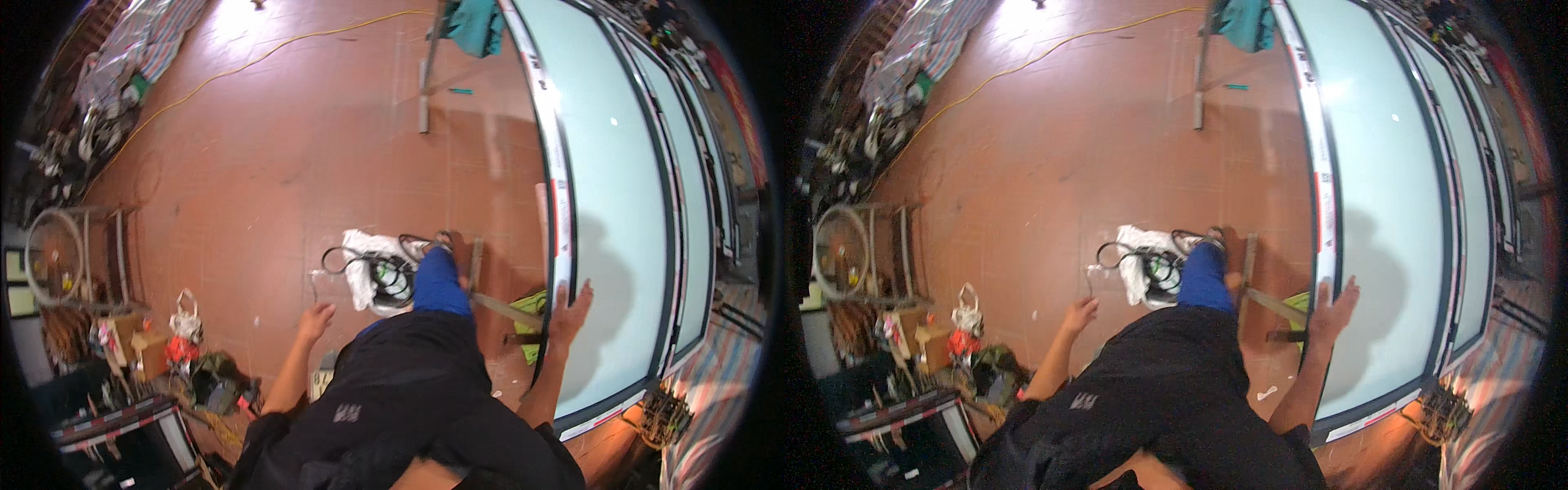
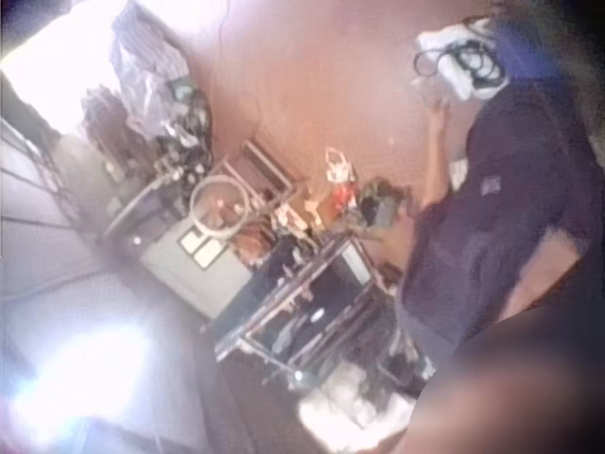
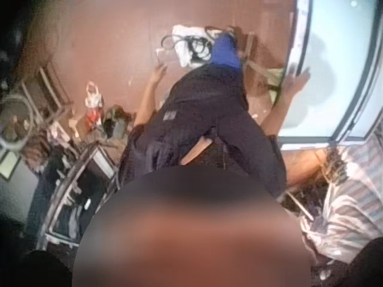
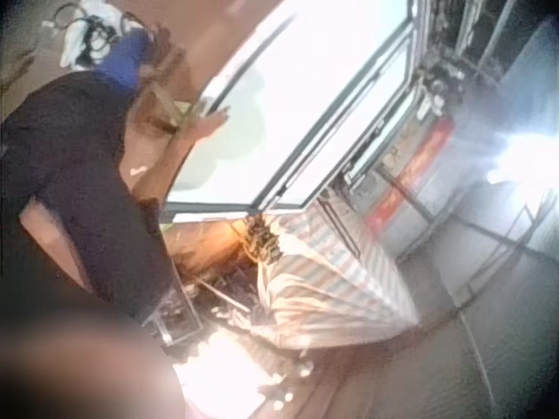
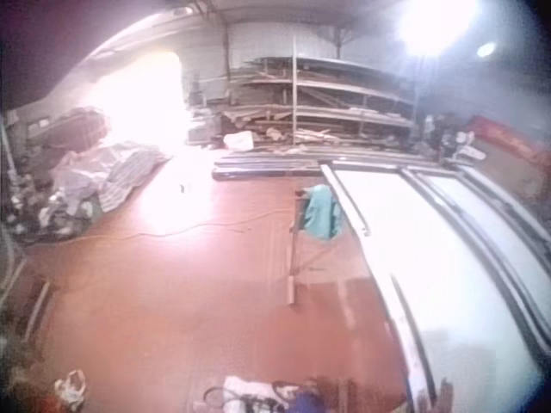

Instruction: The person wipes the frames and glass surfaces of several window units with a yellow cloth. They handle each unit one at a time, wiping edges and corners, then move to the next unit and repeat the process.

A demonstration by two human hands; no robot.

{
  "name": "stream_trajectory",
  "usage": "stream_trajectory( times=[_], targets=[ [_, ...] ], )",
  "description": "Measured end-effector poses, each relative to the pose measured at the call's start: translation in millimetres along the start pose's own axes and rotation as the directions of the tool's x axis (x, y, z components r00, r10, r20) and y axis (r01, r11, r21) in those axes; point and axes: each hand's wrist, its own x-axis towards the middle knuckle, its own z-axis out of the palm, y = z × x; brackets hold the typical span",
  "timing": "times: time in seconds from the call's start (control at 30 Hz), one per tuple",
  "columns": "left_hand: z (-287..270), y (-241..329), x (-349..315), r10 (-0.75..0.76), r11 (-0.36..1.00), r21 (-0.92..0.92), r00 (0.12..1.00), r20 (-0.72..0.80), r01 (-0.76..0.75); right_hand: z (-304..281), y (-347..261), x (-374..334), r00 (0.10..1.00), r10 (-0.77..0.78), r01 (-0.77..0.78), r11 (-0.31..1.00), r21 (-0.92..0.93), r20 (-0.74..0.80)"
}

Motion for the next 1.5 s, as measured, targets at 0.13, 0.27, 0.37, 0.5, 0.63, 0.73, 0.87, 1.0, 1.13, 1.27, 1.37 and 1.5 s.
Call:
stream_trajectory(
  times=[0.13, 0.27, 0.37, 0.5, 0.63, 0.73, 0.87, 1.0, 1.13, 1.27, 1.37, 1.5],
  targets=[
    [-18, 52, 9, -0.137, 0.976, -0.165, 0.99, 0.033, 0.14, 52, -50, 66, 0.996, -0.071, 0.082, 0.977, -0.197, 0.06],
    [-40, 152, 102, -0.034, 0.997, -0.066, 0.997, -0.076, 0.029, 80, -116, 149, 0.997, 0.03, -0.01, 0.958, -0.286, 0.065],
    [-52, 228, 188, -0.029, 0.978, -0.211, 0.991, -0.133, 0.0, 106, -171, 219, 0.988, 0.119, -0.088, 0.955, -0.282, 0.097],
    [-83, 316, 288, -0.098, 0.979, 0.178, 0.995, -0.03, 0.101, 145, -224, 295, 0.986, 0.152, -0.129, 0.956, -0.262, 0.07],
    [-115, 361, 342, 0.197, 0.979, 0.066, 0.972, -0.125, -0.19, 181, -283, 344, 0.996, 0.074, -0.085, 0.939, -0.334, -0.045],
    [-134, 374, 366, -0.073, 0.966, -0.257, 0.966, -0.247, 0.008, 215, -351, 380, 0.951, -0.257, 0.256, 0.966, -0.027, -0.173],
    [-155, 379, 404, -0.297, 0.935, -0.253, 0.939, -0.175, 0.248, 291, -483, 403, 0.889, -0.454, 0.456, 0.869, 0.192, -0.054],
    [-189, 388, 462, -0.318, 0.948, -0.034, 0.943, -0.102, 0.316, 373, -599, 412, 0.844, -0.481, 0.35, 0.831, 0.433, 0.24],
    [-264, 442, 528, -0.297, 0.952, 0.055, 0.95, -0.094, 0.302, 421, -689, 431, 0.796, -0.4, 0.208, 0.886, 0.414, 0.455],
    [-349, 551, 616, -0.261, 0.961, 0.044, 0.948, -0.182, 0.273, 446, -750, 463, 0.82, -0.347, 0.109, 0.875, 0.471, 0.455],
    [-392, 657, 692, -0.208, 0.968, 0.075, 0.932, -0.296, 0.24, 461, -765, 503, 0.898, -0.261, 0.048, 0.859, 0.51, 0.354],
    [-403, 794, 786, -0.069, 0.997, 0.0, 0.91, -0.41, 0.075, 480, -758, 584, 0.989, -0.058, -0.028, 0.831, 0.555, 0.137]
  ],
)
